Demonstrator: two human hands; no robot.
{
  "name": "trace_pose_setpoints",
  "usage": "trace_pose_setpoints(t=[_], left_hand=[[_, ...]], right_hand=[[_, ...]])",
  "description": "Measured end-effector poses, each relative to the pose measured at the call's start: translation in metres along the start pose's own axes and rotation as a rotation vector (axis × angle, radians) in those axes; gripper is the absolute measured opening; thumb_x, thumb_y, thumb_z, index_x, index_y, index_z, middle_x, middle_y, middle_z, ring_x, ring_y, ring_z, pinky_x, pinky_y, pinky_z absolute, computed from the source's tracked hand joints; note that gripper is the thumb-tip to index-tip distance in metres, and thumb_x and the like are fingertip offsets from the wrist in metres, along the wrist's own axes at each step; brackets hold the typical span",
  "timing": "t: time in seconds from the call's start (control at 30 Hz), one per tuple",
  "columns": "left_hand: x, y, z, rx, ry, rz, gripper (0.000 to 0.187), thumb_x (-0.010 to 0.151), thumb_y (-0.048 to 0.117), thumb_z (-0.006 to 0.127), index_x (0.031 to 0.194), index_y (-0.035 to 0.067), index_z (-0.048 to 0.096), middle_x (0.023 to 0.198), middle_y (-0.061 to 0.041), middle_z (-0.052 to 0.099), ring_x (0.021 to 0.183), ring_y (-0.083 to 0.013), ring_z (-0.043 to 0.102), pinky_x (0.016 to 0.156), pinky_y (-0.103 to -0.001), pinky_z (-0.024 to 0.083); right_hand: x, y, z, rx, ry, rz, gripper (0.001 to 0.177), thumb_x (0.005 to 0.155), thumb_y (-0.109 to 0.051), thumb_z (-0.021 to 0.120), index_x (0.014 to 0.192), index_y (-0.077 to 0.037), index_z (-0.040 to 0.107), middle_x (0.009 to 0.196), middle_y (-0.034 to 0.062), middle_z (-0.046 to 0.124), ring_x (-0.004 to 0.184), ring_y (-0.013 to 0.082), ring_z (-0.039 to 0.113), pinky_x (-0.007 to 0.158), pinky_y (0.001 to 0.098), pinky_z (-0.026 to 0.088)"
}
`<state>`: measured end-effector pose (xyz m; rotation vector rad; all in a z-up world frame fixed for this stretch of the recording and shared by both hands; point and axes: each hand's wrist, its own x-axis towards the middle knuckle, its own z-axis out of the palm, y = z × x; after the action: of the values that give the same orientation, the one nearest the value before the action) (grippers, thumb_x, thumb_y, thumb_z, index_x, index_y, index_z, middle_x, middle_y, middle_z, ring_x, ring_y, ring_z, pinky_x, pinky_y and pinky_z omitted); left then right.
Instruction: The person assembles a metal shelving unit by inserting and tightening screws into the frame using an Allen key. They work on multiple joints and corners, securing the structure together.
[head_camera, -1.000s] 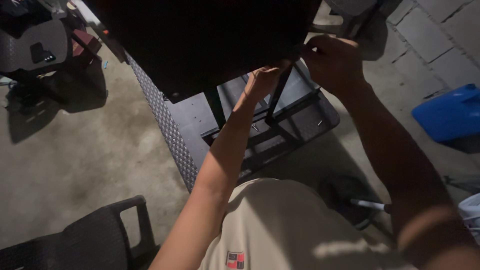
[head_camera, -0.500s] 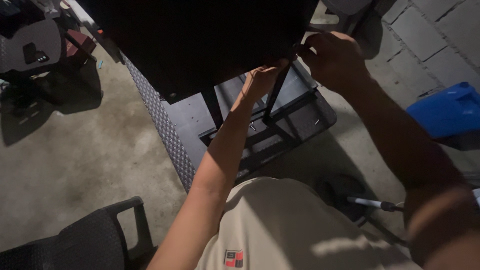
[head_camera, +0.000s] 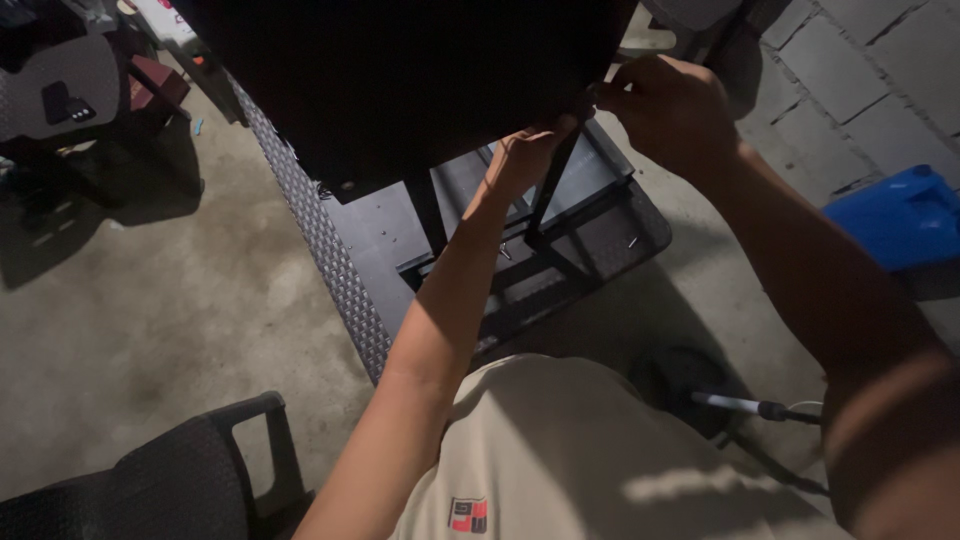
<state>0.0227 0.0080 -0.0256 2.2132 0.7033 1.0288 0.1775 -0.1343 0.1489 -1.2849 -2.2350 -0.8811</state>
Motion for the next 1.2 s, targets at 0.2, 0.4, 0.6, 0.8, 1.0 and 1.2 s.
trace_pose_setpoints(t=[0.2, 0.4, 0.6, 0.8, 1.0, 1.2], left_hand=[[0.000, 0.011, -0.005, 0.175, -0.018, 0.045, 0.031, 0.106, 0.038, 0.055, 0.118, 0.017, 0.074, 0.115, -0.009, 0.075, 0.105, -0.0185, 0.072, 0.089, -0.031, 0.060], [0.000, -0.001, -0.005, 0.164, 0.117, 0.279, 0.029, 0.110, 0.033, 0.050, 0.123, 0.020, 0.072, 0.110, -0.008, 0.076, 0.100, -0.0208, 0.074, 0.083, -0.032, 0.061], [0.000, -0.028, 0.007, 0.362, -0.048, 0.182, 0.026, 0.109, 0.026, 0.053, 0.127, 0.026, 0.073, 0.088, -0.008, 0.076, 0.080, -0.0234, 0.075, 0.073, -0.037, 0.059], [-0.004, -0.054, 0.017, 0.390, 0.014, 0.208, 0.014, 0.100, 0.016, 0.068, 0.090, 0.017, 0.077, 0.081, -0.007, 0.073, 0.078, -0.0221, 0.073, 0.067, -0.036, 0.057], [-0.006, -0.075, 0.018, 0.050, 0.135, 0.396, 0.023, 0.090, -0.009, 0.065, 0.093, 0.010, 0.075, 0.091, -0.006, 0.074, 0.081, -0.0192, 0.071, 0.067, -0.031, 0.056], [-0.011, -0.064, 0.016, -0.385, 0.113, 0.452, 0.021, 0.092, -0.010, 0.065, 0.103, 0.005, 0.075, 0.102, -0.009, 0.074, 0.090, -0.0200, 0.071, 0.075, -0.031, 0.059]], right_hand=[[-0.001, -0.002, 0.001, 0.198, -0.024, 0.107, 0.016, 0.115, -0.020, 0.073, 0.109, -0.005, 0.074, 0.092, 0.0008, 0.066, 0.069, 0.0072, 0.060, 0.059, 0.0214, 0.049], [0.013, -0.012, -0.013, -0.154, -0.060, -0.067, 0.015, 0.112, -0.022, 0.065, 0.104, -0.010, 0.067, 0.099, 0.0060, 0.067, 0.084, 0.0172, 0.068, 0.072, 0.0329, 0.056], [0.017, -0.013, -0.016, -0.129, -0.199, 0.040, 0.016, 0.111, -0.021, 0.063, 0.110, -0.007, 0.072, 0.099, 0.0073, 0.069, 0.081, 0.0204, 0.068, 0.066, 0.0350, 0.055], [0.000, -0.036, 0.023, 0.744, -0.017, 0.900, 0.017, 0.100, -0.021, 0.070, 0.096, -0.004, 0.072, 0.080, 0.0063, 0.072, 0.071, 0.0148, 0.072, 0.064, 0.0366, 0.060], [-0.003, -0.072, 0.063, 2.206, 0.664, 1.094, 0.018, 0.104, -0.016, 0.062, 0.093, -0.002, 0.066, 0.089, 0.0098, 0.070, 0.080, 0.0199, 0.070, 0.075, 0.0340, 0.060], [0.003, -0.092, 0.028, 1.675, 0.499, 1.495, 0.022, 0.101, -0.023, 0.059, 0.096, -0.003, 0.068, 0.092, 0.0097, 0.075, 0.077, 0.0170, 0.077, 0.065, 0.0283, 0.066]])
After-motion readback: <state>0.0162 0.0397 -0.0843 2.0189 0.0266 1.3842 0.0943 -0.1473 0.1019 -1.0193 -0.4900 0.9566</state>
